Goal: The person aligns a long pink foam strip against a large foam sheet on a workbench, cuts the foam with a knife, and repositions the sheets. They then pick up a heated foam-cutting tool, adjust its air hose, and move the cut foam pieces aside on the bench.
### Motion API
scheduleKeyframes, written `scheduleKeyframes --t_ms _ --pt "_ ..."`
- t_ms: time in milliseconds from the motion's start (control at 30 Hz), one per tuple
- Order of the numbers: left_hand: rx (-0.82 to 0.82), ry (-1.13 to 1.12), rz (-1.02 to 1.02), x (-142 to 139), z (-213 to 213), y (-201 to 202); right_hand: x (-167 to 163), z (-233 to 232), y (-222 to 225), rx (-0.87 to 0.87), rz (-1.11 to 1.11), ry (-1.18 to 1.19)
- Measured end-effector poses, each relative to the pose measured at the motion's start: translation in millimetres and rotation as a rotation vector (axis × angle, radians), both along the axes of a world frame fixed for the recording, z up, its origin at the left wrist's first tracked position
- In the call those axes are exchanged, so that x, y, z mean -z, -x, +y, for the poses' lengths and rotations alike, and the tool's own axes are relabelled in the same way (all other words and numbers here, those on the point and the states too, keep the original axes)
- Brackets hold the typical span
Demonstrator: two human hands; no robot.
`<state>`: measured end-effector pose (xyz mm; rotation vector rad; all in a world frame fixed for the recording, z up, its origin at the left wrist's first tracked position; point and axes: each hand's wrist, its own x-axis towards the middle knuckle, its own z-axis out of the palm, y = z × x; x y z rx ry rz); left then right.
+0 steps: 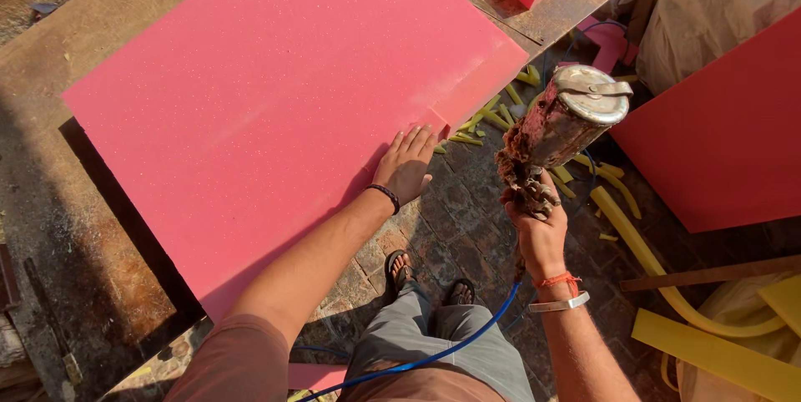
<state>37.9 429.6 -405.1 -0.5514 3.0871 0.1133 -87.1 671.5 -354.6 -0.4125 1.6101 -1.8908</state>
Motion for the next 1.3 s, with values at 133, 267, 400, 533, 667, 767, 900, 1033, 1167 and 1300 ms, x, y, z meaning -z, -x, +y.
scheduleKeyframes --t_ms 133,267,400,533,667,767,900,1033,1167,1300 --pt "0.115 0.401 0.027 42 -17 18 14 -9 7 -0.079 -0.035 -0.019" --pt "0.086 0.229 0.177 74 -30 16 29 -34 25 -0.144 -0.043 0.006" --pt "0.095 0.284 0.258 95 -31 6 34 -41 28 -0.206 -0.045 -0.026" --pt "0.093 0.370 0.274 107 -31 3 26 -54 32 -0.241 0.016 -0.094" --pt "0.080 0.446 0.290 118 -33 6 13 -70 38 -0.247 0.046 -0.156" --pt "0.078 0.464 0.322 121 -34 7 7 -79 35 -0.255 0.090 -0.185" --pt "0.068 0.461 0.354 119 -31 8 3 -84 32 -0.234 0.093 -0.189" --pt "0.075 0.446 0.370 115 -32 10 1 -79 32 -0.237 0.117 -0.253" --pt "0.069 0.452 0.394 116 -32 10 2 -72 33 -0.215 0.135 -0.271" --pt "0.072 0.419 0.369 116 -32 10 5 -68 34 -0.192 0.181 -0.210"
